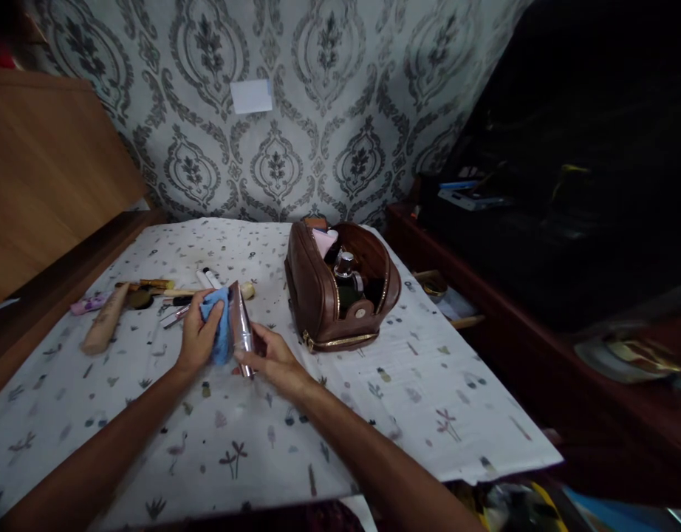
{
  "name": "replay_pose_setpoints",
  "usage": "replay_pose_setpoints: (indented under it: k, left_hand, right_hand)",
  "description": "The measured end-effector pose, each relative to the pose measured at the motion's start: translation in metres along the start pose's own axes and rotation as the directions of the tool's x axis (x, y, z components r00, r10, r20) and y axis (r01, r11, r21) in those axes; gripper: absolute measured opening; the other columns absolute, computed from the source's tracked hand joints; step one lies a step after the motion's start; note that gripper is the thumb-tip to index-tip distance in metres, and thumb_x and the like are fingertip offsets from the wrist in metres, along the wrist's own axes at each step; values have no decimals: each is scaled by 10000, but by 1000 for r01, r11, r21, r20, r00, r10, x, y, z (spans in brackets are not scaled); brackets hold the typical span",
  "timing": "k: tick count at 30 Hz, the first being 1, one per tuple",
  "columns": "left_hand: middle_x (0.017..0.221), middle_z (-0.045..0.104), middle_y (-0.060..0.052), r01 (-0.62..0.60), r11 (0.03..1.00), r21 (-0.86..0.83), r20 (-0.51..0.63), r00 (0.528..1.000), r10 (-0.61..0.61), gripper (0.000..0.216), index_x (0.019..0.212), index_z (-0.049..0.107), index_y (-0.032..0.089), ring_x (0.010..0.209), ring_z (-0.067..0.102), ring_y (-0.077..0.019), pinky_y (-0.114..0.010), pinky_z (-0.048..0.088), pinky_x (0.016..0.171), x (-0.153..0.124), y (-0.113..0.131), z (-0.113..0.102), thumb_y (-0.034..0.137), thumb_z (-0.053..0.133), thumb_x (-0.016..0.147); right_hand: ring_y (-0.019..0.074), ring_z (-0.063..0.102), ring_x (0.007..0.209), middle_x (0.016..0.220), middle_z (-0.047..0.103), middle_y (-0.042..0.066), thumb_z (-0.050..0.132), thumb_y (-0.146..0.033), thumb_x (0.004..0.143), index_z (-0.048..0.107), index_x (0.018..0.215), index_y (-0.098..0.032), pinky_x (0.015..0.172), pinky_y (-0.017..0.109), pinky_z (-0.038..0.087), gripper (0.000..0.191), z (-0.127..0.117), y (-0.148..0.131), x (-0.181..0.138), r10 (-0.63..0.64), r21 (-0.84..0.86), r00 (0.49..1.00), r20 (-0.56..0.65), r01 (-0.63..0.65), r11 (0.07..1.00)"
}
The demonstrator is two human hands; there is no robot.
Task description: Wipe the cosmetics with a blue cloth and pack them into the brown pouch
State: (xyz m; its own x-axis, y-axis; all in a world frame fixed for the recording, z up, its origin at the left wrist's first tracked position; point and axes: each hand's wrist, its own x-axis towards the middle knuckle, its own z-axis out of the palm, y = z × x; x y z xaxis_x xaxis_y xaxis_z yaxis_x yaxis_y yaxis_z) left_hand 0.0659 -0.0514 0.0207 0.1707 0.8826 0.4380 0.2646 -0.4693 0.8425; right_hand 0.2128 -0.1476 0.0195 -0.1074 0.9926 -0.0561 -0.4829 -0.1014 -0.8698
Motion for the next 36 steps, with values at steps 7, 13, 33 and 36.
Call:
replay_pose_setpoints:
  k: [7,13,33,36]
  left_hand:
    - [998,645,-28,-18,1000,-5,176,984,18,301,1125,568,212,901,607,-190,-298,471,864,-13,5,8,443,523,937]
    - [1049,637,-47,-124,992,19,225,967,116,271,1105,577,219,960,602,-205,-311,462,896,-21,8,9,428,521,942]
    - [869,701,-19,603,673,-429,351,798,-491,613,1078,638,198,767,653,-186,-268,510,696,-18,21,19,655,748,685]
    - [622,583,57,658,600,-455,402,753,-521,663,1089,625,184,506,521,-119,-215,404,472,-19,28,21,641,789,638]
  right_hand:
    - [164,680,770,909,707,-5,899,-360,618,563,1098,-250,706,299,569,596,-11,2,10,-39,188,989,-141,66,980]
    - [155,666,686,786,695,-4,872,-436,664,615,986,-208,628,288,557,471,-14,2,12,-14,216,990,-141,44,975]
    - [175,598,945,1010,622,12,872,-436,649,515,1067,-247,756,279,462,581,0,-19,-2,-382,-277,924,-31,359,891]
    - [184,588,967,1038,606,27,837,-461,690,512,1068,-241,772,291,481,545,2,-27,-8,-445,-337,895,-8,417,844]
